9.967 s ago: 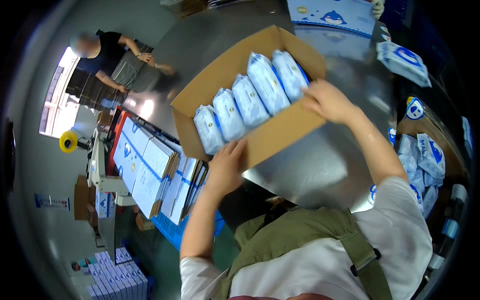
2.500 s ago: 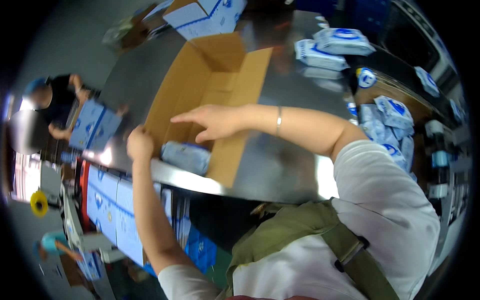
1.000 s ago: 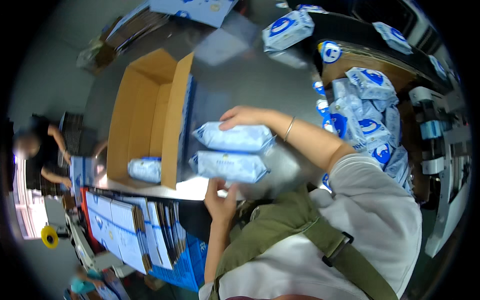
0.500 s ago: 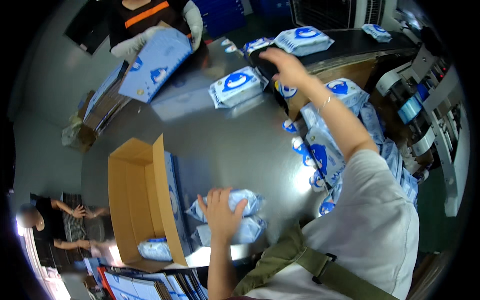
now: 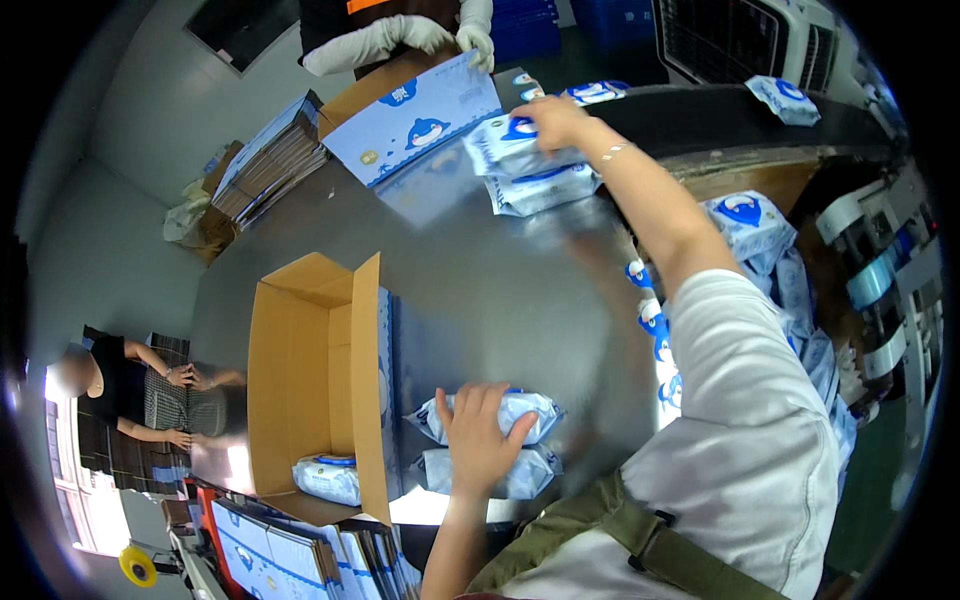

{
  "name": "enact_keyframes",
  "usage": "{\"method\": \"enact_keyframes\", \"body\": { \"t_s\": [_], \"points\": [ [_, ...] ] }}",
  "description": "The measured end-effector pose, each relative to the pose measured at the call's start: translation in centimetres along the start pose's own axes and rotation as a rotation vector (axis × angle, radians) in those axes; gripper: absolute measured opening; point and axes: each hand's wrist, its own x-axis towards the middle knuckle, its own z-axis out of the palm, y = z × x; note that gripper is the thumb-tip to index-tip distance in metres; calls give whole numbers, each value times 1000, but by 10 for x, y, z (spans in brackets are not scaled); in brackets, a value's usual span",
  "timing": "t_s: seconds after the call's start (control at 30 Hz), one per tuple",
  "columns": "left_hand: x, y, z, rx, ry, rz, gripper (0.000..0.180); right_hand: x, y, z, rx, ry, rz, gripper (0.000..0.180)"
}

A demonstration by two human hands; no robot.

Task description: The person takes blue packages from a conveyor belt and stacks them into cardboard boxes on a stainless steel table.

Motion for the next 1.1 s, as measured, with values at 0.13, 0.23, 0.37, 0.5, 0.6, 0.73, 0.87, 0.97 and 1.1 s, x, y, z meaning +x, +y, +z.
{"method": "enact_keyframes", "body": {
  "t_s": [0.13,0.23,0.37,0.5,0.6,0.73,0.87,0.97,1.1],
  "points": [
    [-1,-3,1,10,14,8,46,15,-33,18,41,-105,13,85],
    [-1,-4,4,11,4,26,47,-18,-47,-11,37,-244,-78,83],
    [-12,-2,-2,-39,-18,65,48,-137,-92,-18,81,-175,-211,75],
    [-23,7,-5,-105,-114,148,52,-285,-121,-8,-34,89,-371,80],
    [-31,6,-8,-145,-132,202,52,-299,-143,-1,-27,82,-330,92],
    [-49,3,-17,-131,84,140,48,-214,-123,6,192,-94,-179,104],
    [-119,3,-27,-199,490,-380,45,-137,-35,23,543,-653,93,98],
    [-181,-13,-3,-927,353,-1023,45,-138,-59,39,532,-671,70,96],
    [-163,8,21,-1347,325,-1125,55,-187,-117,65,1143,-817,85,92]
  ]
}}
